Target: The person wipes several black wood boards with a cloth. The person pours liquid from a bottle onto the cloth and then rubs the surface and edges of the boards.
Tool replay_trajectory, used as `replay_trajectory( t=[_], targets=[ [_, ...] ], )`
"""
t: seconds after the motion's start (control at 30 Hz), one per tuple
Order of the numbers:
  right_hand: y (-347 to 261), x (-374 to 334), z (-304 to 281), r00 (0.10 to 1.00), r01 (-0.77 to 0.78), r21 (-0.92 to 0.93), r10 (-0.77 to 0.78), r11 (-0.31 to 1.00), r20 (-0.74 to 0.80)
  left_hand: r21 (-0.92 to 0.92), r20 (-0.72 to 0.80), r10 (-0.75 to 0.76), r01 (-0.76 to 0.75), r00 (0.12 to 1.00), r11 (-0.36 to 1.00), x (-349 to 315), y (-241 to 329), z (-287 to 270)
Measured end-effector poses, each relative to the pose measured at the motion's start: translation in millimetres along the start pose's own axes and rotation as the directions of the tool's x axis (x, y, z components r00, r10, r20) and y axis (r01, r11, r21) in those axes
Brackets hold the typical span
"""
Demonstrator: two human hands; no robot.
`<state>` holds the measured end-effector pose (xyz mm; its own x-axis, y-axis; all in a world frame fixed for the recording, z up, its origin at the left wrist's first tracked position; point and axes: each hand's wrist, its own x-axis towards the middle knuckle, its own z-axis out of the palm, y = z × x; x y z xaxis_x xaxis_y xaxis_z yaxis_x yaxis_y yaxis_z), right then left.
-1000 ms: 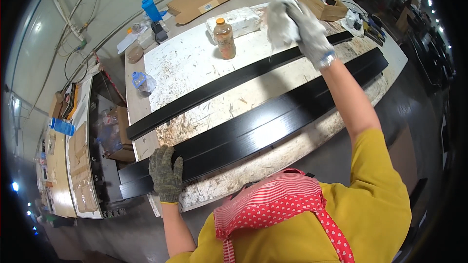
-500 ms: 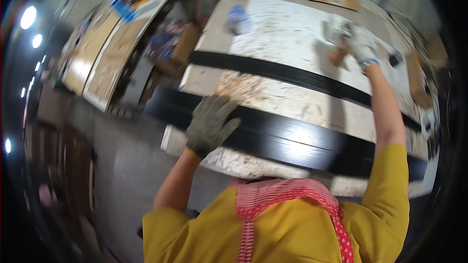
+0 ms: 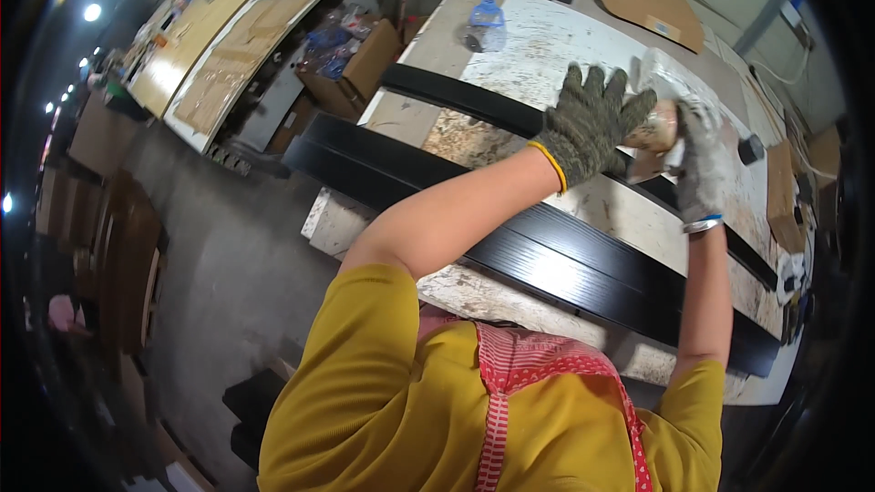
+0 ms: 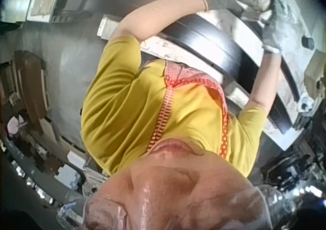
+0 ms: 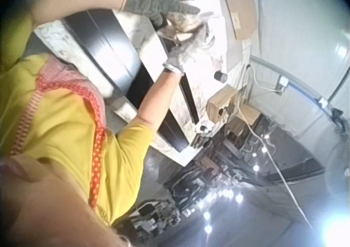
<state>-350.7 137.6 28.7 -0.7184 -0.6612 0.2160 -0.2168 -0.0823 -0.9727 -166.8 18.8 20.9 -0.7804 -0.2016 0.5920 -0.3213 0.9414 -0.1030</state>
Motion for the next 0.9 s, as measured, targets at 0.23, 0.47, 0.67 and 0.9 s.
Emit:
replay_trajectory(
  t=[0.23, 0.47, 0.67, 0.9],
  targets=[
    [18, -67, -2, 0.959, -0.284, 0.531, 0.247, 0.798, 0.141, -0.226, 0.225, 0.185, -0.133, 0.957, 0.965, -2, -17, -10],
    [13, -83, -23, 0.875, -0.448, 0.755, 0.408, 0.478, 0.262, -0.073, 0.382, 0.315, -0.312, 0.869, 0.947, 17, -19, -39],
    [17, -88, -24, 0.899, -0.386, 0.874, 0.333, 0.294, 0.285, -0.036, 0.444, 0.340, -0.362, 0.829, 0.931, 16, -24, -48],
    [28, -96, -27, 0.876, -0.454, 0.807, 0.352, 0.377, 0.329, -0.201, 0.471, 0.339, -0.275, 0.814, 0.940, 21, -13, -31]
  ],
)
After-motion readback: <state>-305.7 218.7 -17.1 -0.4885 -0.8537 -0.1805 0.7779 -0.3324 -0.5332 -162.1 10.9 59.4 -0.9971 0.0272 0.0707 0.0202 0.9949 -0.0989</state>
